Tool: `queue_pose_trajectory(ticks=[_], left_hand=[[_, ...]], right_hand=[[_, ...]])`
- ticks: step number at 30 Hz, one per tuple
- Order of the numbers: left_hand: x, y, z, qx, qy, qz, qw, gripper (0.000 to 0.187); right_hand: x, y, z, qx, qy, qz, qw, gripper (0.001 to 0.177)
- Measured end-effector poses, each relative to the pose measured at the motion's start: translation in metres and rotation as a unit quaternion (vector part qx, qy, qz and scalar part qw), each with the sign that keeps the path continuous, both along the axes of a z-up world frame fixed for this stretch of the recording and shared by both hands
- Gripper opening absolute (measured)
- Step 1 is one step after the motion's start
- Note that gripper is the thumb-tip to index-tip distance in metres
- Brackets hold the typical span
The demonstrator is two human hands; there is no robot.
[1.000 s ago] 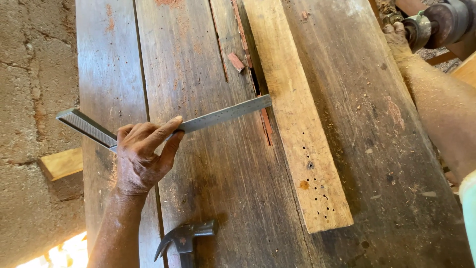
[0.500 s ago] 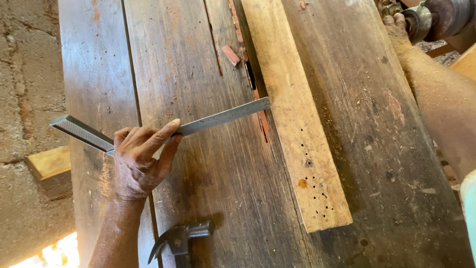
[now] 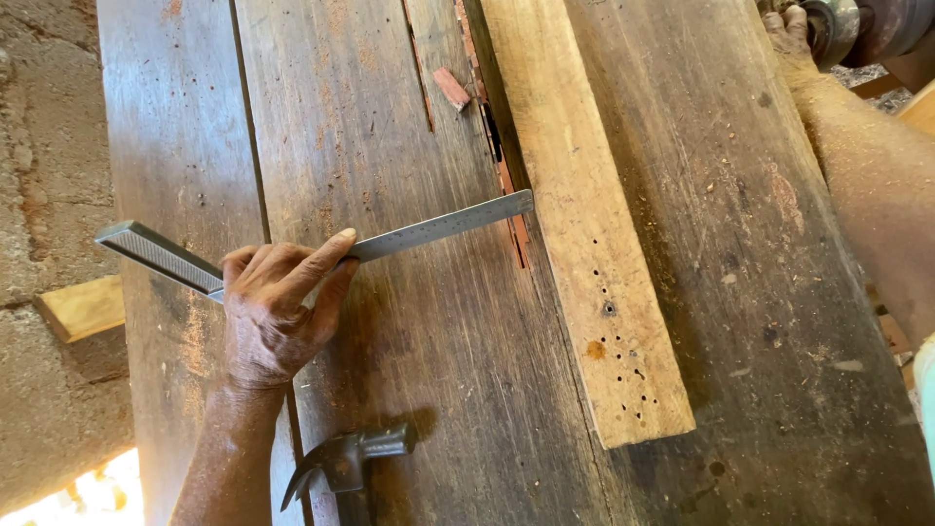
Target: The person uses a metal square to align a wooden plank on a table saw and then pushes the plank through the blade to cut it. The person repeats this process multiple times, adjusting the plank and square between cuts.
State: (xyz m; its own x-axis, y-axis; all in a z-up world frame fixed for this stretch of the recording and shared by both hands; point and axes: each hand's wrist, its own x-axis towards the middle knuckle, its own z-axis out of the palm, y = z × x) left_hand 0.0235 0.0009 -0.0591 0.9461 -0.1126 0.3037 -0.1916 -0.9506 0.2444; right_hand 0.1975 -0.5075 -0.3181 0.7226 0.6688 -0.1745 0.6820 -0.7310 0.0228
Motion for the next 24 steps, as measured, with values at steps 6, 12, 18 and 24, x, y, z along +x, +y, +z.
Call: queue_pose_trajectory(ticks=[6,12,18,24], left_hand=[[0.002,-0.001,0.001,0.005,0.013,-0.004,1.000,0.038],[0.002,-0.002,0.002,-0.004,0.024,0.006,1.000,0.037],[0.003,-0.003,0.002,0.003,0.026,0.009,1.000,0.037],[0.004,-0.002,0.000,0.005,0.029,0.006,1.000,0.037]], right_hand=[[-0.014,0.011,-0.009,0.024,0.021,-0.003,0.999,0.077],[-0.027,0.026,-0.012,0.050,0.038,-0.006,0.998,0.075],[-0.034,0.040,-0.010,0.073,0.054,-0.008,0.996,0.073],[-0.039,0.054,-0.004,0.098,0.069,-0.013,0.993,0.071]])
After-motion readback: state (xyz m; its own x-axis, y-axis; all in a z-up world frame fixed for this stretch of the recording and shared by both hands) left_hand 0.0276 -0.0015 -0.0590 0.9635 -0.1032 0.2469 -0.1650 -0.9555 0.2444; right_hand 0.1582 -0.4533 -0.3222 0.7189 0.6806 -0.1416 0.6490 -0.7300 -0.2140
